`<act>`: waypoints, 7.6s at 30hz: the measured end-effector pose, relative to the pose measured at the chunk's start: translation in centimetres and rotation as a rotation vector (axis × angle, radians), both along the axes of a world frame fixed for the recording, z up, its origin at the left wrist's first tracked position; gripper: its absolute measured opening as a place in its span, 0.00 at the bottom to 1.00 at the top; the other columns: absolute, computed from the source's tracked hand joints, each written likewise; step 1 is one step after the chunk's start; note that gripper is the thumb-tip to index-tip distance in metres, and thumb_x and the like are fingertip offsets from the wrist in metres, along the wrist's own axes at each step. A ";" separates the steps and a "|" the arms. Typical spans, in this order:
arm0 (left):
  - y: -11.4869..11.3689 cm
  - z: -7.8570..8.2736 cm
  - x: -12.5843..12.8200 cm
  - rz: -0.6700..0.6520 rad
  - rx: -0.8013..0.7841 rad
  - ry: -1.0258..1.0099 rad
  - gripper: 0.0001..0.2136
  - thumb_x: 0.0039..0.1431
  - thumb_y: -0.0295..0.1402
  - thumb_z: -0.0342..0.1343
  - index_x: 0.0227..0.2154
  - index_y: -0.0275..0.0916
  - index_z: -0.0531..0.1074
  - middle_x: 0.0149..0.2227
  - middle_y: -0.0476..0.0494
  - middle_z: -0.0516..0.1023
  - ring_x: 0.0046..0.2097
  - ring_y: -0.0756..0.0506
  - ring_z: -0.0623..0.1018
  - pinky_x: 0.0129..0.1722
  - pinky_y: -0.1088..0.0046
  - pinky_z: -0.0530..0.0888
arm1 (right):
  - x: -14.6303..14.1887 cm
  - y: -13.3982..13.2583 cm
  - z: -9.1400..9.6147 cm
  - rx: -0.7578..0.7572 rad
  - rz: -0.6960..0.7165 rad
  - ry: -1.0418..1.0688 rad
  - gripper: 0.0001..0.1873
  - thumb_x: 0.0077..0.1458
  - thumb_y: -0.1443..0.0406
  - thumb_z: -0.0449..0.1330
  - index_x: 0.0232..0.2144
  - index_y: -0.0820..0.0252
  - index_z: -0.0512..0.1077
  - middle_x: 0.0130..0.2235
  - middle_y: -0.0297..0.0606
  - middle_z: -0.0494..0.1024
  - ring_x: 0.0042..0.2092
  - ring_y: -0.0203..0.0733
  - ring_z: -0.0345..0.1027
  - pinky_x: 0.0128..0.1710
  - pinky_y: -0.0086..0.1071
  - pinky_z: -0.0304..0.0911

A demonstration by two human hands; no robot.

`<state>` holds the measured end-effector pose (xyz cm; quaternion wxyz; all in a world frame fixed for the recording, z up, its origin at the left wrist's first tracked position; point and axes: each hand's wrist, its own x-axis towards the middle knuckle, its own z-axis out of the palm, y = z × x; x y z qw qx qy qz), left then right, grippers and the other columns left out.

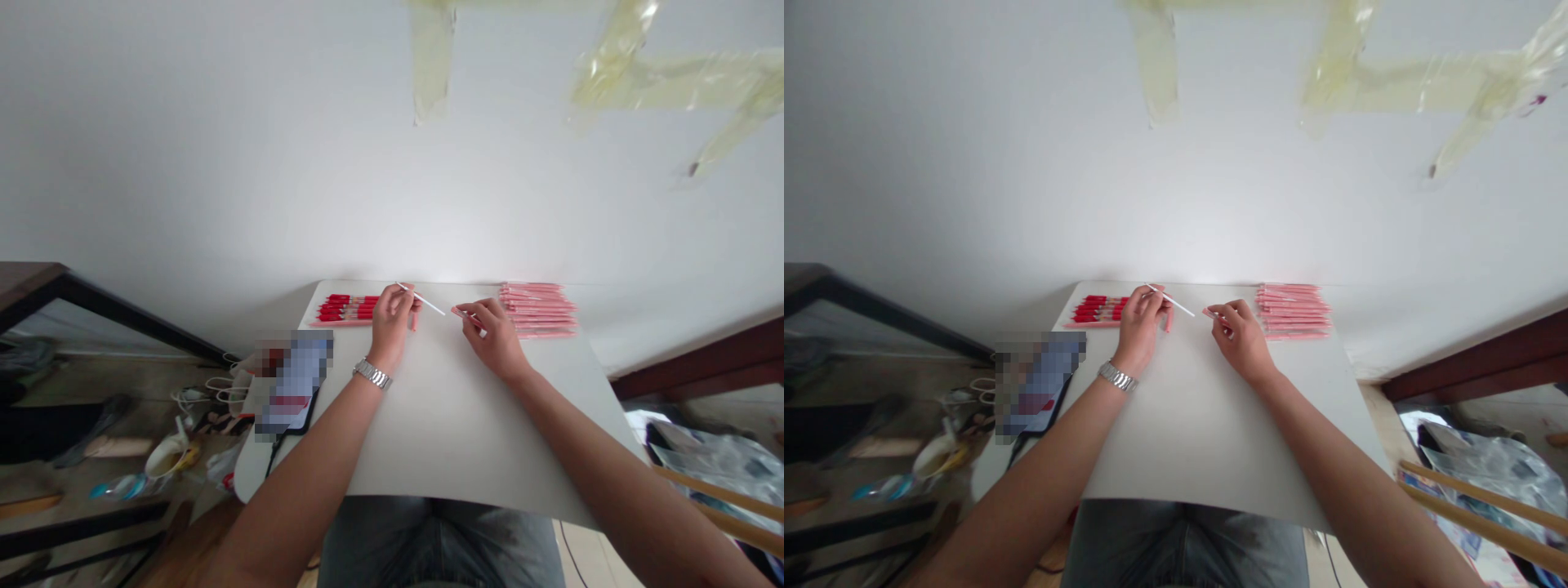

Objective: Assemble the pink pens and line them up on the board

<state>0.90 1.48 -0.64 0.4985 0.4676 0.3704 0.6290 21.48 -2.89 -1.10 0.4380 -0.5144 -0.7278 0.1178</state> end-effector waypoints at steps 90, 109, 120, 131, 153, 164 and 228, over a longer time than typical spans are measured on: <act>-0.4 1.9 -2.8 0.327 0.053 1.356 0.08 0.68 0.36 0.53 0.39 0.45 0.77 0.38 0.46 0.84 0.40 0.42 0.80 0.32 0.68 0.62 | 1.0 0.8 -1.8 -0.030 -0.033 -0.274 0.11 0.65 0.64 0.61 0.47 0.55 0.79 0.44 0.44 0.78 0.45 0.49 0.73 0.45 0.41 0.68; -0.5 1.3 -1.9 0.238 0.176 0.966 0.11 0.70 0.37 0.50 0.40 0.42 0.77 0.34 0.46 0.82 0.34 0.47 0.77 0.39 0.71 0.70 | 1.8 0.2 -0.5 0.064 -0.107 -0.380 0.11 0.66 0.61 0.59 0.45 0.56 0.80 0.43 0.46 0.76 0.45 0.53 0.68 0.50 0.49 0.67; -1.0 1.2 -1.0 0.118 0.189 0.901 0.13 0.71 0.40 0.49 0.40 0.42 0.78 0.33 0.46 0.81 0.33 0.47 0.76 0.37 0.71 0.72 | 2.1 0.2 -0.6 0.052 -0.090 -0.422 0.12 0.68 0.58 0.59 0.40 0.56 0.82 0.41 0.47 0.76 0.45 0.54 0.68 0.48 0.48 0.66; -1.6 1.3 -0.5 0.086 0.258 0.863 0.13 0.71 0.40 0.50 0.40 0.41 0.77 0.35 0.46 0.81 0.33 0.48 0.75 0.36 0.72 0.71 | 1.5 0.0 -0.4 0.014 -0.087 -0.415 0.10 0.68 0.60 0.59 0.41 0.56 0.78 0.37 0.43 0.79 0.40 0.50 0.70 0.43 0.42 0.65; -2.0 0.5 0.8 -0.165 0.181 0.418 0.13 0.67 0.43 0.59 0.45 0.40 0.75 0.45 0.40 0.81 0.47 0.45 0.83 0.49 0.69 0.80 | 0.0 -0.5 0.5 0.001 0.051 -0.052 0.12 0.68 0.56 0.57 0.46 0.54 0.76 0.39 0.41 0.79 0.41 0.44 0.74 0.42 0.38 0.71; -1.3 0.2 0.5 -0.049 0.149 0.361 0.14 0.67 0.45 0.59 0.45 0.40 0.73 0.44 0.40 0.81 0.48 0.44 0.83 0.49 0.67 0.81 | 0.8 -0.2 0.1 -0.038 -0.024 -0.076 0.15 0.69 0.54 0.56 0.43 0.56 0.77 0.36 0.40 0.79 0.36 0.43 0.74 0.38 0.37 0.70; -0.4 0.8 -0.7 0.187 0.139 0.438 0.03 0.67 0.32 0.55 0.37 0.42 0.73 0.33 0.46 0.80 0.37 0.46 0.82 0.40 0.70 0.78 | 1.4 -0.1 0.6 0.087 -0.031 -0.173 0.10 0.68 0.64 0.56 0.44 0.55 0.78 0.41 0.43 0.76 0.41 0.46 0.74 0.41 0.39 0.70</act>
